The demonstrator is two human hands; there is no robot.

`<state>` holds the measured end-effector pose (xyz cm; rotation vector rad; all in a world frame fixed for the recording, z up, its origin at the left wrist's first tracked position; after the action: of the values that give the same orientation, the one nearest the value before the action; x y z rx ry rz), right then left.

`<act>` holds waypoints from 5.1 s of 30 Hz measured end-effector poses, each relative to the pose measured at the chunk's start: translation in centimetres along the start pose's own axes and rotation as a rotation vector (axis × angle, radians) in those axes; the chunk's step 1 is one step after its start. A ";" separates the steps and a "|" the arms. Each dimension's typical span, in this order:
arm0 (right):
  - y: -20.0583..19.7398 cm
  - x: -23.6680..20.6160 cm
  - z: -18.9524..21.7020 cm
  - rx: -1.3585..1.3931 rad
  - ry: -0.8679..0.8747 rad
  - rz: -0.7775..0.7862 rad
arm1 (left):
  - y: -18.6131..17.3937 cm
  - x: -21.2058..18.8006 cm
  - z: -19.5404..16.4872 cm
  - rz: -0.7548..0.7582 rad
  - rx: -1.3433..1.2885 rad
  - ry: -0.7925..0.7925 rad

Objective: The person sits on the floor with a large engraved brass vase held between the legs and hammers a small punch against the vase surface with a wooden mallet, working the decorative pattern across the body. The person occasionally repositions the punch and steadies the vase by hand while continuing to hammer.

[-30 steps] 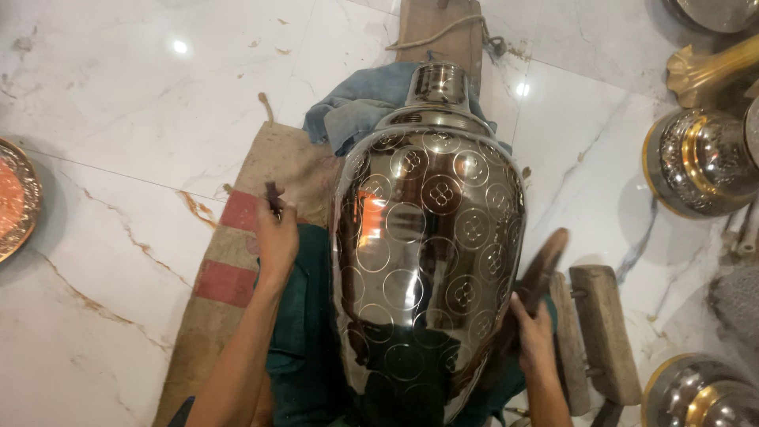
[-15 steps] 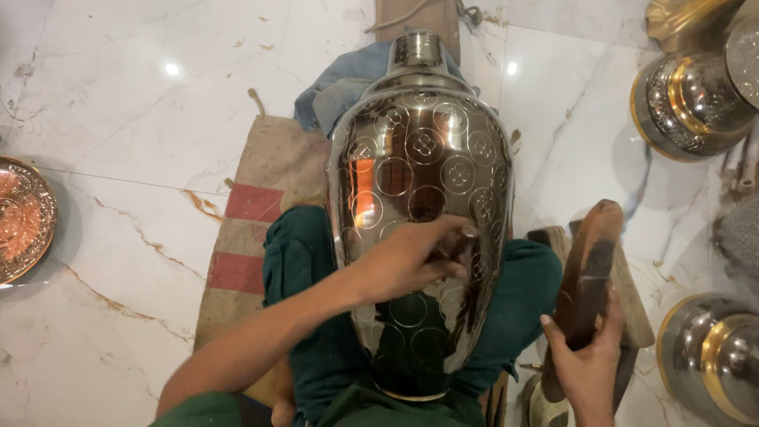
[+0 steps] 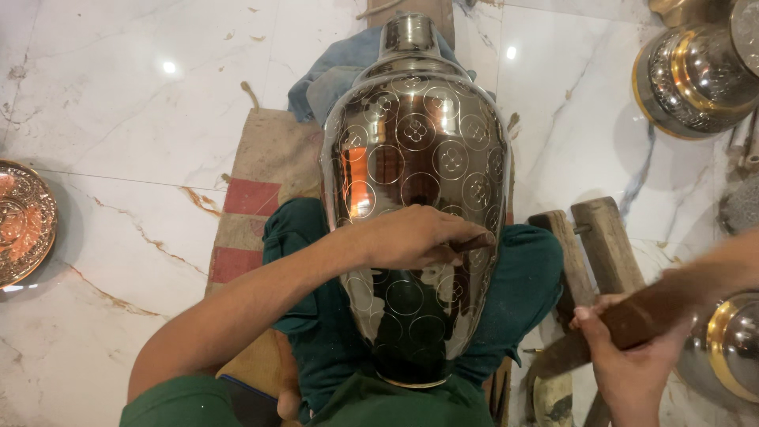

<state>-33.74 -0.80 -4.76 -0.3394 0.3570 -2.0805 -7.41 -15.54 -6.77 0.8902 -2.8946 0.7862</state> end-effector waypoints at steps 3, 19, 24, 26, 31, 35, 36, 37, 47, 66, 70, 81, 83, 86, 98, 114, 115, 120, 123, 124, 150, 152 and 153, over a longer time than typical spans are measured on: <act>0.4 1.3 0.5 -0.992 0.035 0.152 | 0.0 -0.2 -0.3 -0.003 -0.035 -0.005; 12.4 1.7 18.2 -1.302 -0.983 0.812 | 7.2 -10.5 2.3 -1.196 0.157 -0.388; 13.3 0.8 20.6 -0.881 -1.014 0.884 | 8.1 -10.8 2.7 -1.150 -0.051 -0.407; 13.3 1.4 19.2 -1.250 -1.138 0.853 | 7.6 -10.6 2.5 -1.186 -0.039 -0.437; 11.2 3.4 15.6 -1.407 -0.925 0.814 | 4.9 -8.9 2.1 -1.047 0.128 -0.523; 7.2 4.8 12.1 -1.475 -0.668 0.628 | 1.6 -6.7 -0.2 -0.840 0.023 -0.180; 6.2 5.1 10.7 -1.375 -0.515 0.598 | 1.0 -6.1 -0.5 -0.753 0.000 -0.134; 5.7 4.8 10.4 -1.260 -0.590 0.536 | 0.5 -5.4 -0.8 -0.666 -0.024 -0.088; 0.9 -2.2 -3.4 -0.703 -0.103 0.017 | -2.3 -0.4 -0.7 -0.297 -0.175 -0.008; 0.9 -2.5 -4.3 0.020 -0.114 -0.127 | 0.9 1.7 0.8 0.140 0.006 0.102; 4.0 -3.0 -1.5 -0.858 -0.549 0.010 | 1.1 1.3 0.9 0.167 -0.020 0.110; 4.9 4.0 4.6 -0.821 -0.437 0.290 | -1.1 -2.0 0.3 -0.289 -0.019 0.002; 5.6 5.4 6.0 -1.081 -0.506 0.334 | -1.5 -2.6 0.1 -0.368 -0.019 -0.007; 6.8 7.0 8.7 -1.025 -0.491 0.423 | -1.6 -4.3 -0.4 -0.526 -0.052 -0.067; 15.3 5.5 17.9 -1.780 -1.044 0.920 | 2.0 -8.5 0.4 -1.118 -0.069 -0.418; 16.4 4.5 18.9 -1.644 -1.045 0.958 | 3.7 -9.2 0.1 -1.254 -0.154 -0.505; 16.1 4.8 18.4 -1.829 -1.110 0.937 | 3.9 -9.1 0.5 -1.249 -0.234 -0.536; 16.0 5.7 17.7 -1.757 -1.124 0.826 | 3.8 -9.3 0.0 -1.425 -0.206 -0.486; 16.1 6.3 16.8 -1.741 -1.109 0.789 | 3.8 -9.2 -0.2 -1.414 -0.101 -0.483; 16.1 6.4 16.9 -1.675 -1.094 0.786 | 4.1 -9.2 -0.1 -1.408 -0.090 -0.500; 12.9 8.0 14.2 -1.636 -0.940 0.920 | 1.9 -6.8 -0.8 -1.055 0.082 -0.342; 12.1 8.7 13.3 -1.529 -0.881 0.837 | 0.8 -6.3 -0.9 -0.960 0.052 -0.278; 11.7 9.2 13.1 -1.310 -0.770 0.760 | 0.5 -5.9 -1.0 -0.904 0.051 -0.252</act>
<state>-24.22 -16.02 3.68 -1.4336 1.1100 -0.6324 -2.89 -11.64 -6.99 2.1651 -2.1911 0.6597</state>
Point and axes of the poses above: each hand's wrist, its own x-axis towards the middle knuckle, its own y-axis out of the palm, z = x × y, the point moved 7 cm from there along x, towards the middle knuckle, and after that the axes turned 7 degrees about -z, right-handed, at the moved point
